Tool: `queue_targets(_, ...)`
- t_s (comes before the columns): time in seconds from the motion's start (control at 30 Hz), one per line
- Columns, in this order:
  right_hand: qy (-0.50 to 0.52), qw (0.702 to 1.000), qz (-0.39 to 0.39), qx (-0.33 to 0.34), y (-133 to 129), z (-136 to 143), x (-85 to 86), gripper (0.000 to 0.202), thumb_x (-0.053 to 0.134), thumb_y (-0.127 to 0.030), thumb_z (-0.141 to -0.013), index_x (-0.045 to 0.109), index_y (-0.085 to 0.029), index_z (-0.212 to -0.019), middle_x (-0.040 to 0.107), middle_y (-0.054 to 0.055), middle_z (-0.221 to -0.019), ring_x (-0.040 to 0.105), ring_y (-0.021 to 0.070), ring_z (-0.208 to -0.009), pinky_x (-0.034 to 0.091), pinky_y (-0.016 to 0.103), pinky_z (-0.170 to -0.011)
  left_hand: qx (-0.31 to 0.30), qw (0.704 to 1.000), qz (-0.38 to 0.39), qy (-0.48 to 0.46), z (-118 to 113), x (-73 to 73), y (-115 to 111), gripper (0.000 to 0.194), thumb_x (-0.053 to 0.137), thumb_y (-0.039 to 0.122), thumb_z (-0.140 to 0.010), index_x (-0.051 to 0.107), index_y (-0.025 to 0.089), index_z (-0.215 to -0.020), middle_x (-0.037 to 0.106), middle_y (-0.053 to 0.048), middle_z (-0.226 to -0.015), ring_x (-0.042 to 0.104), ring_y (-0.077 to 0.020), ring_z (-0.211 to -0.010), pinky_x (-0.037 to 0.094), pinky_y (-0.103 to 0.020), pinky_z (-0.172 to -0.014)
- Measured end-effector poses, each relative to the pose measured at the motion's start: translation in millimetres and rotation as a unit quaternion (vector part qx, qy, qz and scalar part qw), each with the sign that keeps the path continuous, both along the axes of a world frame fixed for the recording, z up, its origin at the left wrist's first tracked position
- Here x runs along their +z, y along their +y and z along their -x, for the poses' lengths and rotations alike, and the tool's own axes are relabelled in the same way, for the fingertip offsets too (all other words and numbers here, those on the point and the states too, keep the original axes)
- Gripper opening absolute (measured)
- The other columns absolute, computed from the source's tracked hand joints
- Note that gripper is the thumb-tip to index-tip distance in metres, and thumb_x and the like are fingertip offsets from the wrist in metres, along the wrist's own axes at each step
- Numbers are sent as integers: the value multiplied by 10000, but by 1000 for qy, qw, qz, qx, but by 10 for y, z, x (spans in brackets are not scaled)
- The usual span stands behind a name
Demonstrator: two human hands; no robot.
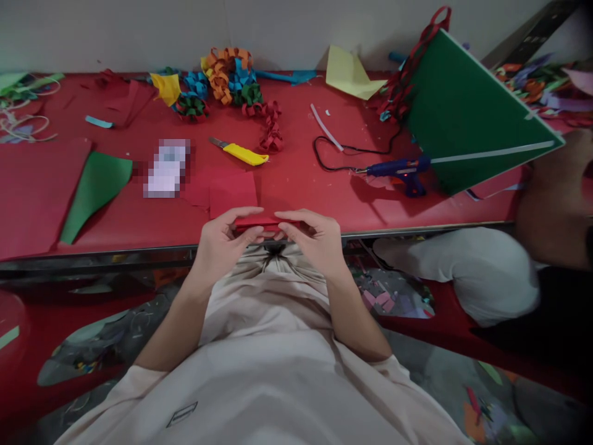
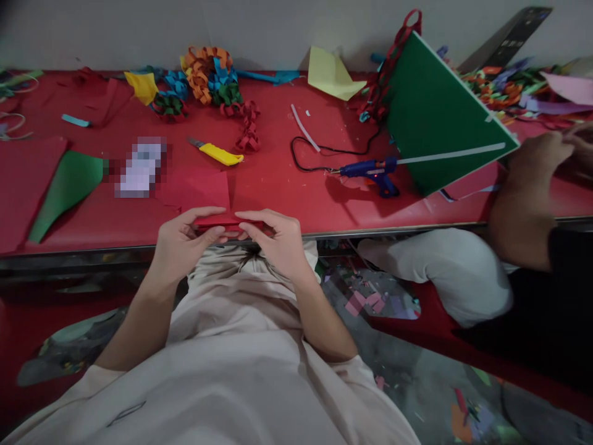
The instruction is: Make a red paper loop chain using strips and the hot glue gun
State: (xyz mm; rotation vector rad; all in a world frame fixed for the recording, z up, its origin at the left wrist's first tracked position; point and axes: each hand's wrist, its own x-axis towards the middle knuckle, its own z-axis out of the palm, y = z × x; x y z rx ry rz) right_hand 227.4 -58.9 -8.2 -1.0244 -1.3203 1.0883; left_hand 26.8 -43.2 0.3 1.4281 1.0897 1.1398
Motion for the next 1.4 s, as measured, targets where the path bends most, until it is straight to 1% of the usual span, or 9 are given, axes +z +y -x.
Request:
queue_targets(0.2, 2, 1000, -13, -3, 34, -2, -1, 194, 751, -223, -909, 822, -242, -1088, 769, 24, -960, 760, 113, -754, 595, 225, -706, 10, 999, 42, -21, -50, 28, 13, 451, 859, 464, -821, 773, 143, -1127, 800, -55, -896, 800, -193, -765, 695, -275, -764)
queue_targets(0.37, 27, 1000, 11, 1, 40, 4, 44, 176, 749, -280, -912, 825, -231, -1063, 771, 29, -941, 760, 121, -751, 606, 232, -704, 29, 998, 45, -24, -76, 17, 3, 410, 832, 461, -848, 769, 159, -1118, 800, -64, -1005, 799, -186, -799, 693, -281, -792)
queue_targets(0.6, 57, 997, 31, -30, 56, 43, 25, 142, 786, -295, -864, 816, -206, -971, 772, 4, -779, 758, 128, -688, 591, 222, -648, 41, 999, 3, 33, -106, 75, -15, 383, 792, 486, -874, 769, 155, -1065, 795, -66, -963, 778, -158, -732, 673, -245, -747)
queue_targets(0.77, 50, 998, 45, -19, 32, 49, 63, 303, 826, -321, -821, 767, -198, -1091, 774, -4, -776, 750, 133, -659, 588, 229, -630, 56, 995, -42, 74, -106, 56, -4, 352, 798, 460, -875, 763, 160, -1057, 799, -60, -940, 770, -153, -695, 631, -208, -654)
queue_targets(0.87, 28, 997, 66, -3, 26, 60, 80, 212, 826, -326, -823, 759, -180, -960, 752, -9, -675, 719, 128, -598, 569, 226, -598, 50, 991, -72, 98, -98, 30, -2, 329, 759, 435, -920, 757, 176, -1123, 807, -63, -994, 783, -158, -757, 618, -207, -685)
queue_targets(0.93, 23, 997, 74, -3, 31, 66, 75, 163, 802, -326, -845, 747, -176, -874, 737, -9, -628, 709, 127, -581, 563, 224, -593, 60, 986, -92, 123, -94, 18, 0, 277, 743, 416, -938, 765, 181, -1083, 809, -49, -941, 783, -155, -771, 600, -193, -683)
queue_targets(1.03, 10, 997, 81, 13, 43, 64, 58, 146, 781, -319, -860, 749, -180, -890, 751, -10, -660, 728, 132, -607, 563, 222, -602, 54, 983, -97, 146, -91, 14, 3, 202, 730, 375, -944, 769, 181, -985, 791, -17, -815, 764, -138, -697, 575, -180, -630)
queue_targets(1.23, -19, 997, 64, 47, 33, 36, 92, 169, 778, -356, -883, 774, -192, -922, 764, -14, -687, 739, 126, -617, 556, 212, -603, 33, 981, -126, 141, -84, 65, -14, 110, 761, 286, -904, 775, 193, -960, 802, -5, -887, 771, -128, -792, 593, -168, -714)
queue_targets(1.4, 28, 991, 105, 73, 53, -18, 105, 220, 787, -381, -854, 783, -181, -946, 777, 3, -720, 776, 154, -655, 591, 217, -591, 43, 982, -111, 149, -67, 70, -26, 187, 713, 357, -957, 772, 181, -973, 764, 13, -698, 730, -113, -577, 549, -150, -548)
